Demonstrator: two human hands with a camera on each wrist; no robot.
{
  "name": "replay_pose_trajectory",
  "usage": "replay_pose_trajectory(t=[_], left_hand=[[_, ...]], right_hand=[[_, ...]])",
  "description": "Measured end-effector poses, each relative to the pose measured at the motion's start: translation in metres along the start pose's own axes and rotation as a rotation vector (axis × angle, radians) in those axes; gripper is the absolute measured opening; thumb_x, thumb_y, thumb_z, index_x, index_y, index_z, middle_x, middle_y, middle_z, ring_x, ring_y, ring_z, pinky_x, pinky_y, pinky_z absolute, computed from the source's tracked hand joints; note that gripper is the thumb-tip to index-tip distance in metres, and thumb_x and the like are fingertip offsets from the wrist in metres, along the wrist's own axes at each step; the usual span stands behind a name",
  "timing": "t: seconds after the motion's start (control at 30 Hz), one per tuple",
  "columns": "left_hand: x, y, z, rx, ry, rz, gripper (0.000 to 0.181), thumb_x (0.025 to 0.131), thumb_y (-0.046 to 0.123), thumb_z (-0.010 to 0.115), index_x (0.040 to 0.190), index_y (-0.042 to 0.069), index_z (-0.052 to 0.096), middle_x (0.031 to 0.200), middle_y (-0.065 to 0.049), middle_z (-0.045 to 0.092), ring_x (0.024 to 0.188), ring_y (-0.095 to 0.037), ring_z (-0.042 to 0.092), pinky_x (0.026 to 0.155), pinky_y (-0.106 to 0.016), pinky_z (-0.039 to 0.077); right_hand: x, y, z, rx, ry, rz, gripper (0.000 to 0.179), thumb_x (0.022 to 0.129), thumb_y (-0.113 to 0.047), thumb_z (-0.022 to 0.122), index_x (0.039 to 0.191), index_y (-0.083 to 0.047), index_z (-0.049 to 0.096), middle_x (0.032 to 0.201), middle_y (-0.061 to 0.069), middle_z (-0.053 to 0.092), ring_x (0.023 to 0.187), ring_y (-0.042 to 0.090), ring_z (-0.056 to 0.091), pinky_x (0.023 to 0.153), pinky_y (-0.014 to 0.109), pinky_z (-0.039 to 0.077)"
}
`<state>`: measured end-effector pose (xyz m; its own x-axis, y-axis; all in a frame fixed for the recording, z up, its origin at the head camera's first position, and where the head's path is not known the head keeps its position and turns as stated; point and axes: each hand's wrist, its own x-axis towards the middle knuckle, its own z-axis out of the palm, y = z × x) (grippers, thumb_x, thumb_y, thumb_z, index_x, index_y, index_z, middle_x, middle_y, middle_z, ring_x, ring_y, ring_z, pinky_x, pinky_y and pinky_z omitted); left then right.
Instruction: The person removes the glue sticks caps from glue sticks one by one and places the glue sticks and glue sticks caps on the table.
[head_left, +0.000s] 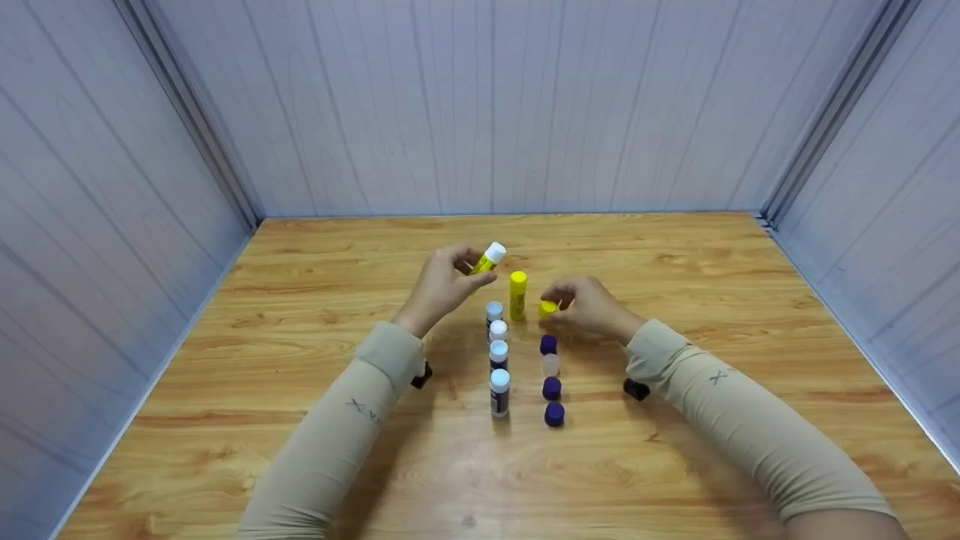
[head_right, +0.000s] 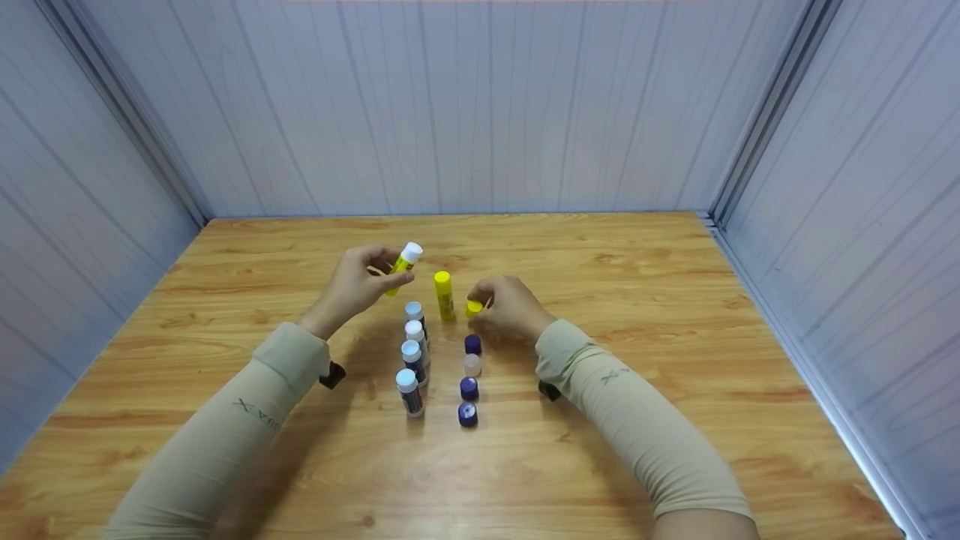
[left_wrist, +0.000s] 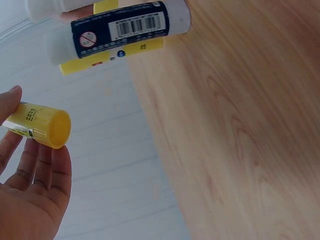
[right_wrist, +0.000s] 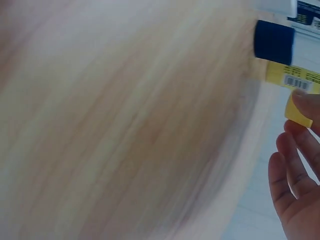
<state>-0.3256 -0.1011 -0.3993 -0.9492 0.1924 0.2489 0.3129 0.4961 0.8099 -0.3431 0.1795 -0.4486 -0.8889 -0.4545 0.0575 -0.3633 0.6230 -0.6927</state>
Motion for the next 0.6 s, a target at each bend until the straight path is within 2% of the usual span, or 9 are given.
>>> replay_pose_trajectory(t=[0.13,0.27,0.4,0.6], left_hand=[[0.001,-0.005,0.003,0.01,-0.014,-0.015,0.026,0.098,0.018,0.084,0.12,0.007,0.078,0.111,-0.008,0.076,0.1,-0.023,0.066,0.082,-0.033,0.058],[0.001,-0.011,0.004,-0.001,-0.03,-0.034,0.022,0.098,0.017,0.084,0.118,0.008,0.077,0.11,-0.008,0.076,0.099,-0.022,0.065,0.081,-0.032,0.058],[0.001,-0.016,0.006,-0.02,-0.052,-0.049,0.02,0.099,0.014,0.083,0.117,0.009,0.077,0.111,-0.008,0.077,0.099,-0.023,0.068,0.082,-0.032,0.062],[0.0,-0.022,0.008,-0.03,-0.097,-0.1,0.025,0.099,0.013,0.082,0.123,0.01,0.076,0.116,-0.006,0.077,0.108,-0.024,0.071,0.091,-0.037,0.066]], right_hand=[[0.001,0.003,0.001,-0.046,-0.063,0.022,0.028,0.098,-0.009,0.081,0.125,-0.002,0.077,0.119,0.015,0.078,0.108,0.03,0.072,0.098,0.049,0.062],[0.003,0.004,0.004,-0.054,-0.1,0.035,0.027,0.097,-0.006,0.079,0.124,-0.002,0.077,0.118,0.015,0.079,0.109,0.031,0.074,0.101,0.051,0.062],[0.003,0.004,0.005,-0.076,-0.118,0.037,0.024,0.096,-0.004,0.079,0.12,-0.002,0.078,0.115,0.015,0.079,0.107,0.03,0.074,0.1,0.051,0.062],[0.005,0.001,0.006,-0.091,-0.122,0.045,0.022,0.095,-0.003,0.078,0.117,-0.003,0.079,0.11,0.014,0.08,0.103,0.029,0.074,0.098,0.048,0.063]])
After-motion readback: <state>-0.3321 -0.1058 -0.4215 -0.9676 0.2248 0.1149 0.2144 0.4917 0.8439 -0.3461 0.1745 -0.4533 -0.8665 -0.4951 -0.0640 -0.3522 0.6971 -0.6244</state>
